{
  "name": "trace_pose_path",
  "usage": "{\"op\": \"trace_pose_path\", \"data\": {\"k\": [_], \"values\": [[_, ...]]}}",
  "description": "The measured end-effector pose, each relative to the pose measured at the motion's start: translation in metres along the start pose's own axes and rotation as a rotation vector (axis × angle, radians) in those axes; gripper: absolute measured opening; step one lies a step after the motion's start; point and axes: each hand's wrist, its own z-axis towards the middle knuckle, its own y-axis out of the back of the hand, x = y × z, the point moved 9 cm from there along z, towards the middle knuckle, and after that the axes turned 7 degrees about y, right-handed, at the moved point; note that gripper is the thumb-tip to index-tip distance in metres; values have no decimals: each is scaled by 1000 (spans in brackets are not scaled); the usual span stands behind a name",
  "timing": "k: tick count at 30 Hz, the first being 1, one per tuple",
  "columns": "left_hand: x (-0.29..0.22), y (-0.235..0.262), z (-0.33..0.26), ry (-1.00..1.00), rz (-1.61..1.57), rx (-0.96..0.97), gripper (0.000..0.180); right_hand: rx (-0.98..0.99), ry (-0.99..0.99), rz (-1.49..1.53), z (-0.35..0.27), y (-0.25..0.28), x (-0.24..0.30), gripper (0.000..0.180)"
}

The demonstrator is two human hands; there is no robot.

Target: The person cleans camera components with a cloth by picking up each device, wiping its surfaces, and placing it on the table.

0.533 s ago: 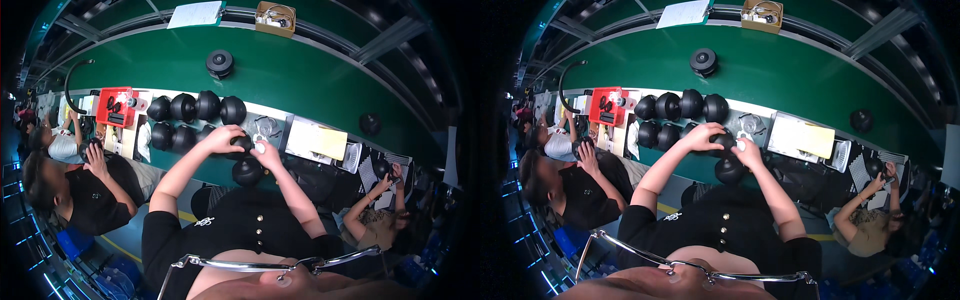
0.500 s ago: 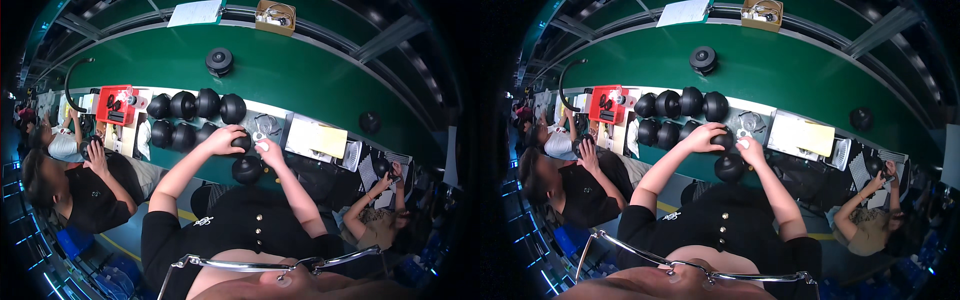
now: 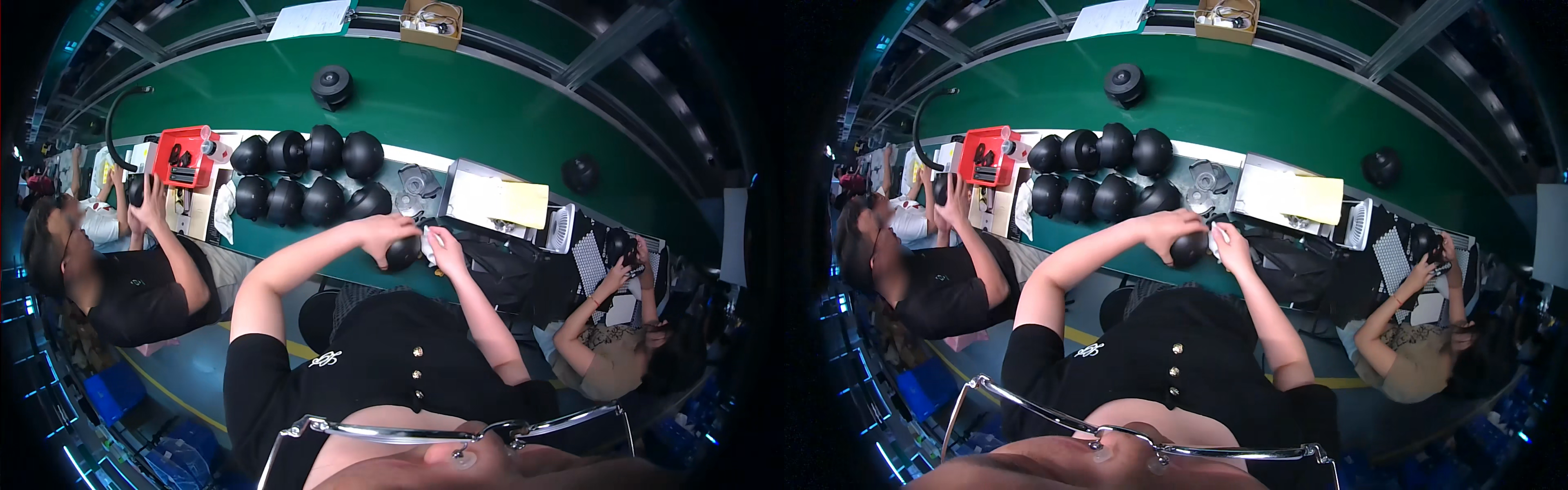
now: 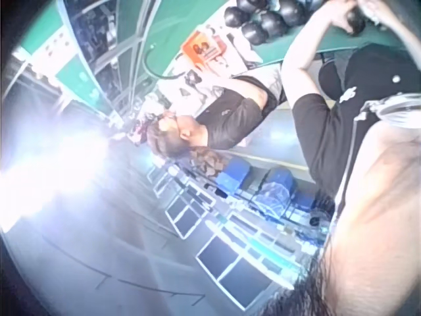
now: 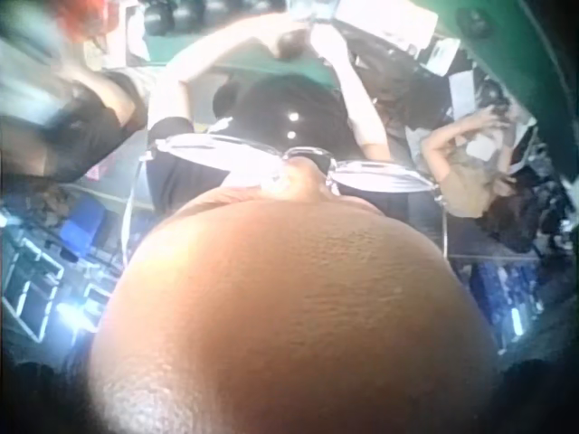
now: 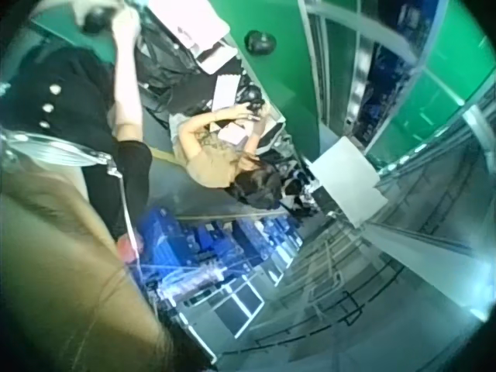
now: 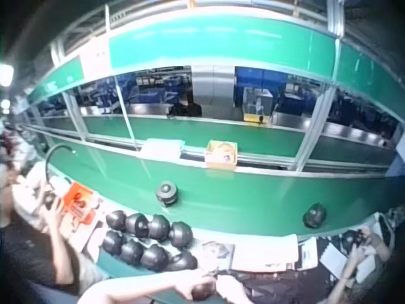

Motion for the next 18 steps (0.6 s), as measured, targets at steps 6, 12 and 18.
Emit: {"op": "trace_pose_path", "data": {"k": [6, 12, 18], "values": [[37, 42, -30, 527, -837, -568, 103, 63, 522, -327, -29, 43, 161, 110], [-4, 96, -62, 291, -467, -1104, 46, -86, 330, 486, 25, 59, 156, 84], [-5, 112, -77, 332, -487, -1402, 79, -50, 138, 848, 58, 15, 135, 52]]}}
